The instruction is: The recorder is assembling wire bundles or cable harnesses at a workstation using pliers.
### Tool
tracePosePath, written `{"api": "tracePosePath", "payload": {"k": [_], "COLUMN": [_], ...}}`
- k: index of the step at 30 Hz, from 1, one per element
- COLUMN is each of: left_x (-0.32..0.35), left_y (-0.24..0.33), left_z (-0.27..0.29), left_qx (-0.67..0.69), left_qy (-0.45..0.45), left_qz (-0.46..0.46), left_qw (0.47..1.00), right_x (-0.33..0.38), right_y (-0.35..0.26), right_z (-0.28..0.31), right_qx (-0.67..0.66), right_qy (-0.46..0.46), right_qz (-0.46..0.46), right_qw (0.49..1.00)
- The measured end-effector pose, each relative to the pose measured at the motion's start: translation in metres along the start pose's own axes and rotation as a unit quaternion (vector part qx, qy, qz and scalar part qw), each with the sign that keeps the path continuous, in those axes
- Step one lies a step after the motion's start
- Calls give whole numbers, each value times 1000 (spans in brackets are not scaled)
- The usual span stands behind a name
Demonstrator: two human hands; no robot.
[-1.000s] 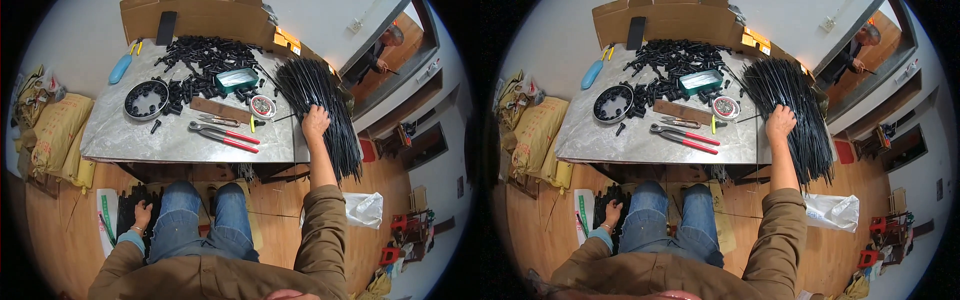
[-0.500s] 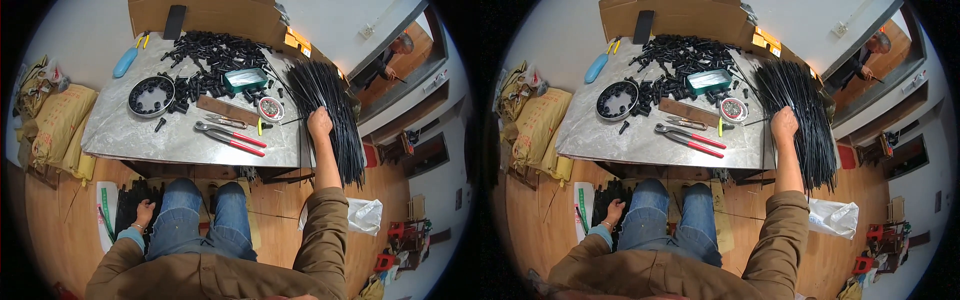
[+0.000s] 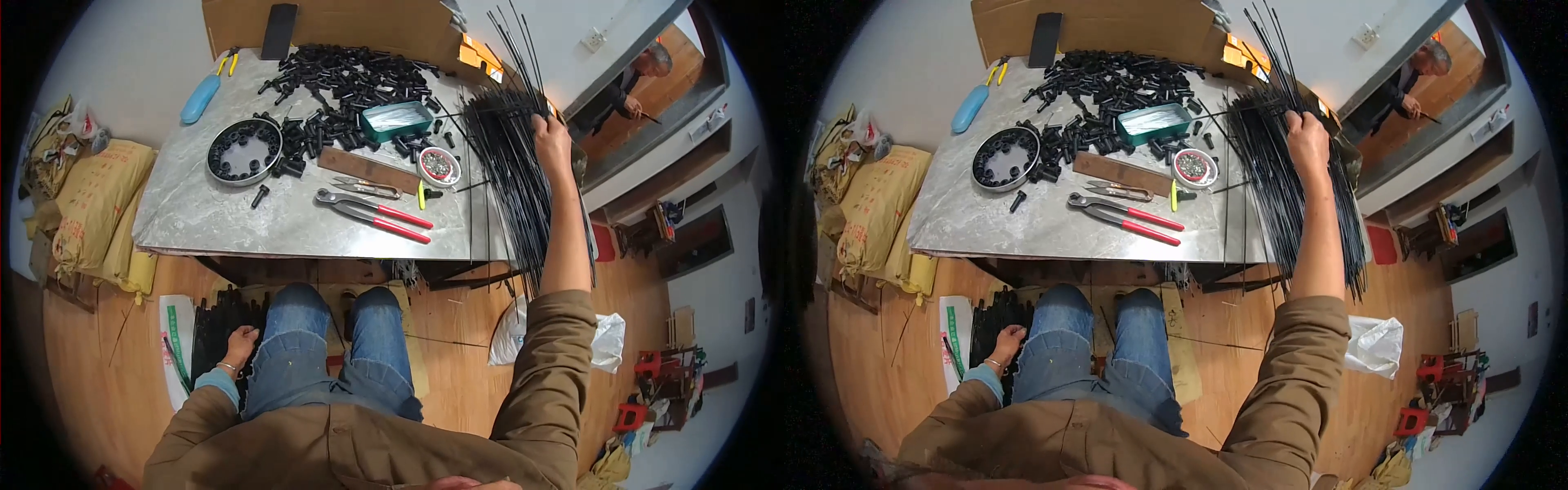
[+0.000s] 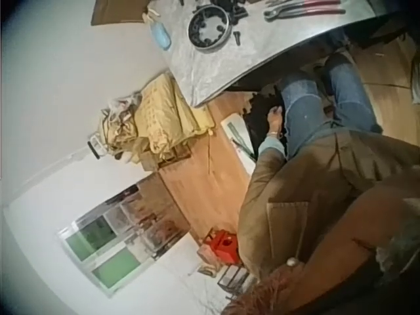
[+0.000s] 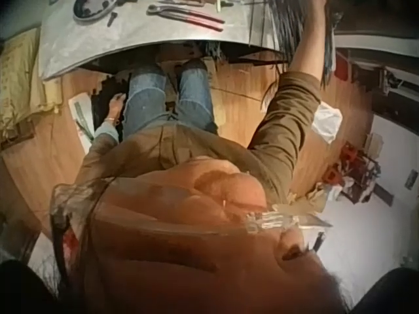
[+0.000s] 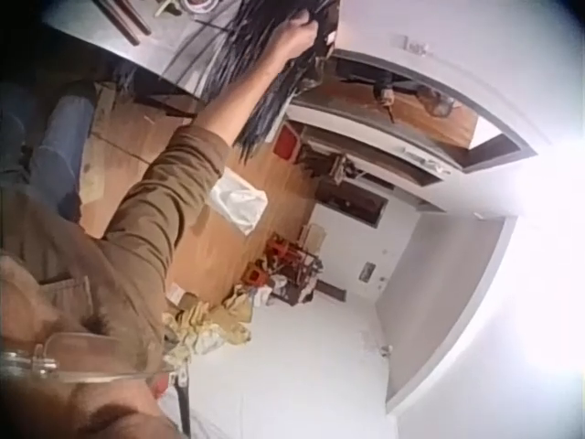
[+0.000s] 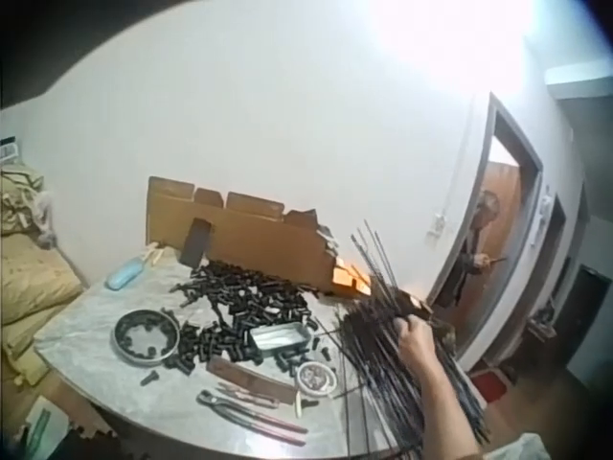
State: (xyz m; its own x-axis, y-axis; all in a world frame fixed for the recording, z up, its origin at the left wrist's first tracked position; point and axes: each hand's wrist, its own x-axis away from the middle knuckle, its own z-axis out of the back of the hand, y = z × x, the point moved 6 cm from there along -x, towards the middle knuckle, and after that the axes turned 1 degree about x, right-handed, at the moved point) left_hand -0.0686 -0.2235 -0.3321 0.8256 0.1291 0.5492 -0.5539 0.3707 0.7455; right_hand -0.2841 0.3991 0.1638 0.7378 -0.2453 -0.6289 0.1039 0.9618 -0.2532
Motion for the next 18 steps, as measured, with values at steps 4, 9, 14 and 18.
{"api": "tracePosePath", "payload": {"k": [4,9,14,18], "left_x": [-3,8,23,19], "left_y": [-1,5,-1,-19], "left_z": [-5,-9,-3,1], "left_qx": [41,37,34,32], "left_qy": [-27,-45,-65,-57], "left_qz": [33,26,47,59], "left_qw": [998,998,996,996], "right_x": [-3,43,72,70], "right_y": [37,93,103,102], "right_z": [5,-6,-23,-29], "right_qx": [8,126,174,203], "right_qy": [-80,-96,-164,-145], "right_qz": [-58,-206,-273,-260], "right_qw": [995,966,932,933]}}
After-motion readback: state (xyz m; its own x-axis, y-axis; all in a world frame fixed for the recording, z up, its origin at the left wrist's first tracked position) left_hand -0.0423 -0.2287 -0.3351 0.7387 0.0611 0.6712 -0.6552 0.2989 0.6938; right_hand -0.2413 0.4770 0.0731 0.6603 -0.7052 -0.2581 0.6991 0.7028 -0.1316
